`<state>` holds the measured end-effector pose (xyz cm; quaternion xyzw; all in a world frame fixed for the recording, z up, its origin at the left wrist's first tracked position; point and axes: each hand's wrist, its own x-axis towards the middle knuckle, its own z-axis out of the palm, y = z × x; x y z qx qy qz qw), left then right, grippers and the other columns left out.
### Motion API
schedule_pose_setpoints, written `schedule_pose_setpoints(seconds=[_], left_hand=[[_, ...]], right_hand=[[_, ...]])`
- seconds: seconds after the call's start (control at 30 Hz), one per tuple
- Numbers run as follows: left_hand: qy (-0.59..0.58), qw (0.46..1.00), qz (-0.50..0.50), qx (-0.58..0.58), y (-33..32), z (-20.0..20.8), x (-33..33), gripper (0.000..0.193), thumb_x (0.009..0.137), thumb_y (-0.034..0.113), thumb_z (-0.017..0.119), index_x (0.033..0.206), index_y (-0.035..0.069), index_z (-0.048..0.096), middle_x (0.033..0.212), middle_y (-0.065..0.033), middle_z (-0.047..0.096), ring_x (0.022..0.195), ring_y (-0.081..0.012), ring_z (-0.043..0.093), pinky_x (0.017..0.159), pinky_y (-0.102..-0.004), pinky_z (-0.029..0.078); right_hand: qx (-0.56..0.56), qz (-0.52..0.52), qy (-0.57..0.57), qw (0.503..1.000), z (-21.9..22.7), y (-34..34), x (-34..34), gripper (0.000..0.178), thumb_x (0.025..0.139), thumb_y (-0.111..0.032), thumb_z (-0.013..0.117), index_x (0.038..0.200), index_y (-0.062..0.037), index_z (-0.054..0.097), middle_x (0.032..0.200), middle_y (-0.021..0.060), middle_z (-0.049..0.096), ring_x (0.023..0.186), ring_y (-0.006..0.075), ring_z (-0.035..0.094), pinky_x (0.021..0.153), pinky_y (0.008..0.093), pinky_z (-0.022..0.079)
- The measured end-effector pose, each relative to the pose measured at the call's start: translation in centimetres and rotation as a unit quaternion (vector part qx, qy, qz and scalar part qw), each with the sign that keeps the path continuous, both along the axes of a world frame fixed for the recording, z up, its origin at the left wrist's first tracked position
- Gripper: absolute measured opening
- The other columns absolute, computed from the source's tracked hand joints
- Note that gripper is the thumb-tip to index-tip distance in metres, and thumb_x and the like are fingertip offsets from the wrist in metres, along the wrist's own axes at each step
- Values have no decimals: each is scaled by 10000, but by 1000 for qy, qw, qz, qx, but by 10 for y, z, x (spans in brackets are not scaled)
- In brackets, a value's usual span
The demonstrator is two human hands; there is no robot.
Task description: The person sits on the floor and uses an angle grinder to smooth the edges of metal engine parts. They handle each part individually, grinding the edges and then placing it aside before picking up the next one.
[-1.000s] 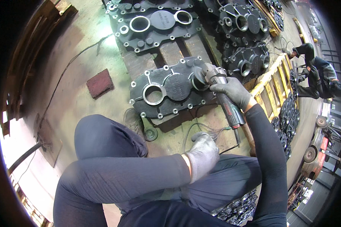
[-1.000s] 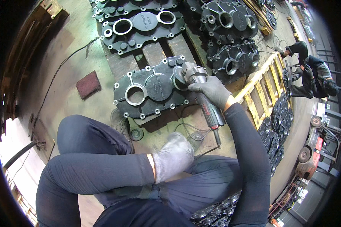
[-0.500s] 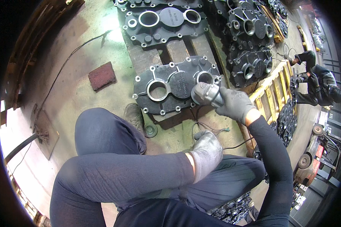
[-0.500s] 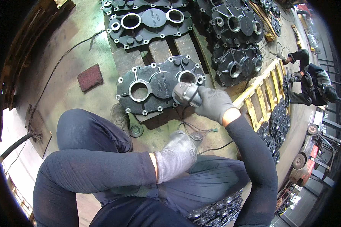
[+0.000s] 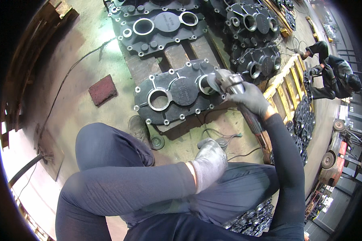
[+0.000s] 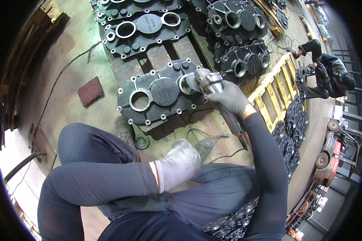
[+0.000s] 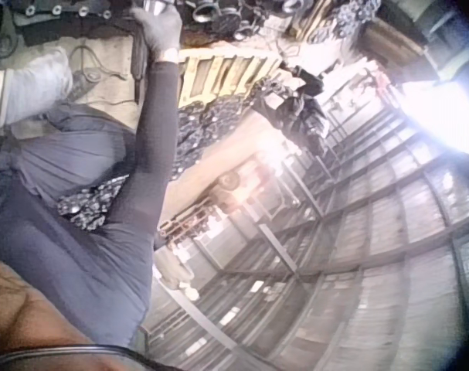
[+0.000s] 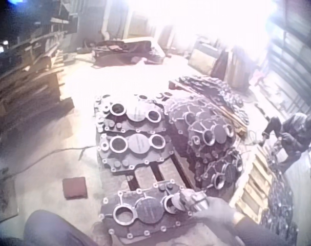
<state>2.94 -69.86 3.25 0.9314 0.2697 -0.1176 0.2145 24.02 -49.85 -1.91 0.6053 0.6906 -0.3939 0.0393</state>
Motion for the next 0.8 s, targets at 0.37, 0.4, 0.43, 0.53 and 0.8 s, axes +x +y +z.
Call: schedule_pose_setpoints(seconds=[0.37, 0.4, 0.43, 0.53, 0.8], left_hand=[[-37, 999, 5, -21, -9, -5, -10, 141, 865, 207, 735, 919, 112, 824, 850, -66, 758, 798, -262, 752, 674, -466, 530], [-29, 999, -2, -24, -9, 0, -9, 139, 865, 210, 736, 917, 114, 822, 841, -62, 757, 795, -260, 754, 668, -463, 529], [-40, 999, -10, -20, -10, 0, -9, 138, 867, 206, 735, 918, 113, 823, 830, -60, 754, 778, -253, 751, 656, -457, 527], [-59, 998, -31, 9, -14, 3, -13, 135, 868, 196, 732, 920, 113, 825, 804, -55, 748, 730, -235, 743, 626, -442, 522], [-60, 997, -7, 43, -5, 26, -42, 194, 881, 227, 725, 962, 79, 821, 780, -89, 747, 711, -281, 757, 596, -449, 563]], right_hand=[[-160, -242, 176, 941, -21, -34, -3, 450, 893, -318, 905, 1055, 69, 743, 811, 143, 752, 635, 251, 760, 589, 383, 635], [-164, -277, 182, 929, -19, -47, -1, 467, 892, -319, 910, 1081, 69, 732, 822, 146, 752, 643, 257, 766, 597, 384, 645], [-180, -335, 229, 896, -25, -60, -2, 515, 892, -316, 916, 1142, 74, 692, 871, 162, 755, 659, 284, 777, 616, 401, 667], [-166, -411, 289, 848, -38, -103, -9, 537, 908, -299, 902, 1188, 85, 651, 920, 189, 761, 694, 318, 793, 637, 424, 685], [-132, -526, 365, 756, -74, -175, -81, 531, 913, -294, 910, 1181, 49, 606, 923, 177, 736, 730, 329, 789, 642, 457, 686]])
